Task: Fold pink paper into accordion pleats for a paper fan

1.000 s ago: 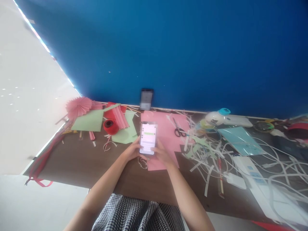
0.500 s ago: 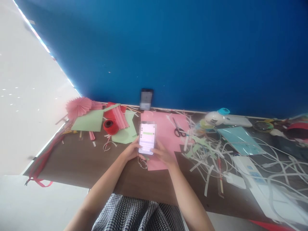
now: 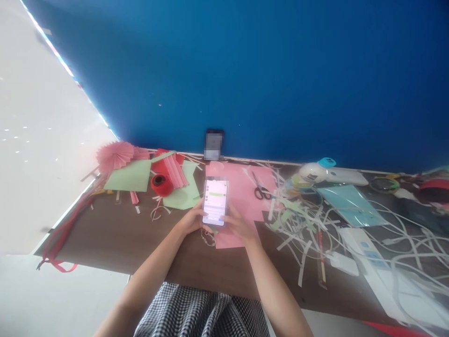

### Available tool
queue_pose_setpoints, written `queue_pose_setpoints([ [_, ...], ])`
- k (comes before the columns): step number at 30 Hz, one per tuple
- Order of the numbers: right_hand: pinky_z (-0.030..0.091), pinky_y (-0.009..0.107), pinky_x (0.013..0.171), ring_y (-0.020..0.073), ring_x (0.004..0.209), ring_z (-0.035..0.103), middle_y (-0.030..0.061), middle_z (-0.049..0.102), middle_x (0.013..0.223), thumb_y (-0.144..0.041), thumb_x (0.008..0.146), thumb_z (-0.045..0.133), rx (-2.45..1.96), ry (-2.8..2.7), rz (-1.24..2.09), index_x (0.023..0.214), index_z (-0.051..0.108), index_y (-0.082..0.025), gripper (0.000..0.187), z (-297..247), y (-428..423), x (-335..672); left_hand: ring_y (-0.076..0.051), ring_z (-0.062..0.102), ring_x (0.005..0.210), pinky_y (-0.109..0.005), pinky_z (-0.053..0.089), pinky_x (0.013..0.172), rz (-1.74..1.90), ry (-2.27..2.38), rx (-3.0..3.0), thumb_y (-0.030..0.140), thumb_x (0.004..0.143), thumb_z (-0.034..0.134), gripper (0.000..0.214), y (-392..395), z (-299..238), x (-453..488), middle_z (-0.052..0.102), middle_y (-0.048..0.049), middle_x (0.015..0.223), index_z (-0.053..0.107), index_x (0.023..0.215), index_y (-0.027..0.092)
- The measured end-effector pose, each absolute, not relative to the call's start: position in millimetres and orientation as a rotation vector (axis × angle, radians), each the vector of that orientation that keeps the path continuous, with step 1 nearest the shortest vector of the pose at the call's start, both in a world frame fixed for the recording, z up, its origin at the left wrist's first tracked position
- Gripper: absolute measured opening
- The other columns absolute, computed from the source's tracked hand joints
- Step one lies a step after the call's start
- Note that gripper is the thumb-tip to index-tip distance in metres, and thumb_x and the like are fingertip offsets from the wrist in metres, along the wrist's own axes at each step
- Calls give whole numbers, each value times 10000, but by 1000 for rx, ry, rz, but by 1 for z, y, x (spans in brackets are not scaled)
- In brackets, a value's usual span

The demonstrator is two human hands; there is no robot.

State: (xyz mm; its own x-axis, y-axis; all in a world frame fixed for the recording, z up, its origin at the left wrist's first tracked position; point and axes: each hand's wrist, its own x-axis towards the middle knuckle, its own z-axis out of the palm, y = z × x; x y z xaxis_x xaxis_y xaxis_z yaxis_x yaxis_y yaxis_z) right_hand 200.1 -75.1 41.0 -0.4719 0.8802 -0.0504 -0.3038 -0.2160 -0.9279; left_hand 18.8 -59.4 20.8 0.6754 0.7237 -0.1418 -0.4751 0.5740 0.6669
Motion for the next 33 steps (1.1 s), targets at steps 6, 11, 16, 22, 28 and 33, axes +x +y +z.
queue_pose_setpoints([
  [6,382,495,935,272,1138,464,68,494,1258,-252,728,609,-809,-1186,1791,1238,426,-256,543,42,-76,201,-301,605,919,-362,572,504,730,443,637,58,690,476,805,-59,21,19,475,-115,1250,125,1349,359],
  [11,373,492,946,268,1153,449,64,485,1268,-240,732,609,-827,-1203,1780,1245,420,-258,547,42,-76,202,-298,608,908,-358,570,504,723,439,642,63,684,479,817,-59,21,18,471,-117,1252,110,1355,348],
  [16,384,480,939,259,1154,452,58,482,1273,-271,777,559,-845,-1182,1765,1230,438,-258,469,40,-76,200,-295,598,932,-352,570,516,721,434,634,67,695,467,781,-59,22,18,471,-109,1255,141,1348,347],
  [22,391,491,934,263,1137,469,62,499,1254,-253,718,638,-965,-1207,1680,1238,417,-266,565,34,-76,199,-291,603,914,-380,570,532,721,454,639,58,697,460,773,-60,22,20,467,-113,1259,151,1347,341],
  [28,392,516,922,281,1126,478,87,497,1254,-278,732,616,-840,-1215,1717,1255,403,-250,565,38,-77,198,-279,610,904,-382,570,547,723,422,638,58,696,458,778,-60,21,20,474,-102,1255,145,1349,343],
  [33,367,519,944,276,1147,457,73,503,1247,-279,737,600,-832,-1234,1711,1254,409,-251,552,40,-77,198,-289,617,892,-388,561,522,721,421,611,181,790,457,610,-59,22,21,484,-103,1250,212,1324,346],
])
